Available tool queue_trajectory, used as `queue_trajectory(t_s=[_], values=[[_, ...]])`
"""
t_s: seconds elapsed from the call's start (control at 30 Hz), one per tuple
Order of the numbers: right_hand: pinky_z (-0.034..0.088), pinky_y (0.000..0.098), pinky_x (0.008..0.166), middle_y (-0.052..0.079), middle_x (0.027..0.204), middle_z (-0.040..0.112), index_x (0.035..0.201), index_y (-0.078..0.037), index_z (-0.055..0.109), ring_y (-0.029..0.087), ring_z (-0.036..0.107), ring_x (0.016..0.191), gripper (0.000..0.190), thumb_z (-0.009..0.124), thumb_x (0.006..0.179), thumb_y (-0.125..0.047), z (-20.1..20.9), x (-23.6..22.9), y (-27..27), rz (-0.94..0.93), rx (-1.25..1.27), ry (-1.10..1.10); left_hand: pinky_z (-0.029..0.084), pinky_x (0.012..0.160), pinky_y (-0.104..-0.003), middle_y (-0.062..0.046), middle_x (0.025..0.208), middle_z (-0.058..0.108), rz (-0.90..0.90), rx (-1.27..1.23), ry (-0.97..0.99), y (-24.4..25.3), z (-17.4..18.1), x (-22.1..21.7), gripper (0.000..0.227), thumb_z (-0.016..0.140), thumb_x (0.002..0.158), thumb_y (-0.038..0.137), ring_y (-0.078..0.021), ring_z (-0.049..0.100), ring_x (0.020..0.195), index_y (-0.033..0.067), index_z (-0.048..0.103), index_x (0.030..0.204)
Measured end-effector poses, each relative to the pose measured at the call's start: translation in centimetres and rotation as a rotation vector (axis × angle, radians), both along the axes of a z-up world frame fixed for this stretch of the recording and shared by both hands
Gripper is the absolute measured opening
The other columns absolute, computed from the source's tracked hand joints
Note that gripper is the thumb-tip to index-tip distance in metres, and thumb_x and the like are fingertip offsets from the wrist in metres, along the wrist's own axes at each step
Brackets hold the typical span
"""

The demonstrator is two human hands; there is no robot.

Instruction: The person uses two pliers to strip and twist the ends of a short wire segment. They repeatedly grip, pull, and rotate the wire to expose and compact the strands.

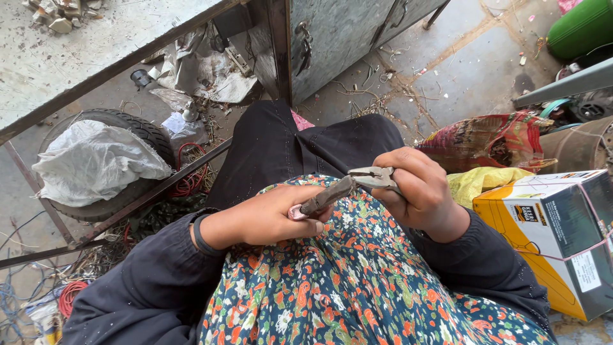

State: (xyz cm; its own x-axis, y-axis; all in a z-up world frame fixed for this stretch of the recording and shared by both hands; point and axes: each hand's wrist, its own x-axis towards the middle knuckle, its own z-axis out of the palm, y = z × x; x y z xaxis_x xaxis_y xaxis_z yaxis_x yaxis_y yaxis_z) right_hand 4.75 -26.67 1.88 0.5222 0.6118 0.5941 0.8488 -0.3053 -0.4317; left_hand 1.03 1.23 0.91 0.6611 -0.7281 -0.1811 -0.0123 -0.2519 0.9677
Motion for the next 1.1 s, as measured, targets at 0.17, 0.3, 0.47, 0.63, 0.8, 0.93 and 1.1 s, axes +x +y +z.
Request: queue_trajectory(t_s=[0.17, 0.3, 0.47, 0.63, 0.8, 0.93, 1.1], values=[[0.056, 0.0410, 0.073, 0.019, 0.095, 0.067, 0.081, 0.005, 0.057, 0.035, 0.068, 0.081, 0.037, 0.069, 0.098, -0.025, 0.6, 0.9, -0.5, -0.006, 0.019, -0.058, 0.044, 0.076, -0.029, 0.002, 0.086, 0.055, -0.167, -0.250, 0.191, -0.6, -0.2, 0.8, 0.013, 0.065, 0.090, 0.018, -0.0101, 0.052, 0.083, 0.0079, 0.059, 0.094], [0.057, 0.0409, 0.075, 0.019, 0.094, 0.067, 0.080, 0.005, 0.056, 0.035, 0.068, 0.081, 0.041, 0.066, 0.102, -0.028, 1.4, 1.4, -0.7, -0.038, 0.038, -0.131, 0.043, 0.077, -0.031, -0.001, 0.087, 0.055, -0.312, -0.436, 0.413, -1.4, 0.3, 1.4, 0.014, 0.063, 0.094, 0.017, -0.0129, 0.050, 0.082, 0.0044, 0.058, 0.093], [0.057, 0.0401, 0.072, 0.017, 0.091, 0.066, 0.077, 0.004, 0.054, 0.032, 0.069, 0.078, 0.043, 0.063, 0.102, -0.029, 2.6, 2.4, -0.8, 0.054, 0.058, -0.177, 0.048, 0.089, -0.035, -0.006, 0.090, 0.059, -0.462, -0.522, 0.520, -1.8, 0.1, 2.0, 0.014, 0.064, 0.092, 0.015, -0.0184, 0.058, 0.092, 0.0020, 0.059, 0.093], [0.057, 0.0419, 0.071, 0.017, 0.091, 0.066, 0.076, 0.004, 0.054, 0.034, 0.069, 0.078, 0.042, 0.062, 0.102, -0.028, 3.5, 3.5, -0.4, 0.162, 0.007, -0.250, 0.045, 0.092, -0.036, -0.007, 0.092, 0.059, -0.778, -0.688, 0.682, -3.2, -1.9, 3.3, 0.021, 0.069, 0.090, 0.018, -0.0196, 0.058, 0.093, 0.0015, 0.059, 0.096], [0.058, 0.0508, 0.076, 0.019, 0.097, 0.066, 0.076, 0.003, 0.049, 0.039, 0.068, 0.082, 0.045, 0.065, 0.098, -0.033, 4.8, 5.7, -0.9, 0.295, -0.029, -0.435, 0.040, 0.075, -0.029, -0.006, 0.076, 0.054, -1.017, -0.716, 0.760, -4.9, -3.6, 3.6, 0.026, 0.070, 0.095, 0.021, -0.0152, 0.054, 0.075, 0.0011, 0.056, 0.088], [0.056, 0.0445, 0.079, 0.019, 0.101, 0.067, 0.080, 0.003, 0.054, 0.035, 0.066, 0.086, 0.038, 0.063, 0.102, -0.027, 3.2, 6.4, -0.9, 0.183, 0.015, -0.313, 0.045, 0.076, -0.033, -0.005, 0.077, 0.055, -0.738, -0.687, 0.613, -4.0, -3.7, 3.8, 0.025, 0.066, 0.098, 0.025, -0.0173, 0.055, 0.077, 0.0038, 0.057, 0.088], [0.054, 0.0354, 0.082, 0.016, 0.105, 0.068, 0.083, 0.002, 0.058, 0.026, 0.067, 0.090, 0.042, 0.054, 0.112, -0.029, -1.0, 4.7, -0.1, 0.101, 0.092, 0.124, 0.046, 0.074, -0.032, -0.002, 0.077, 0.056, -0.407, -0.585, 0.629, -1.9, -3.7, 2.6, 0.023, 0.063, 0.099, 0.025, -0.0146, 0.054, 0.075, 0.0064, 0.057, 0.088]])
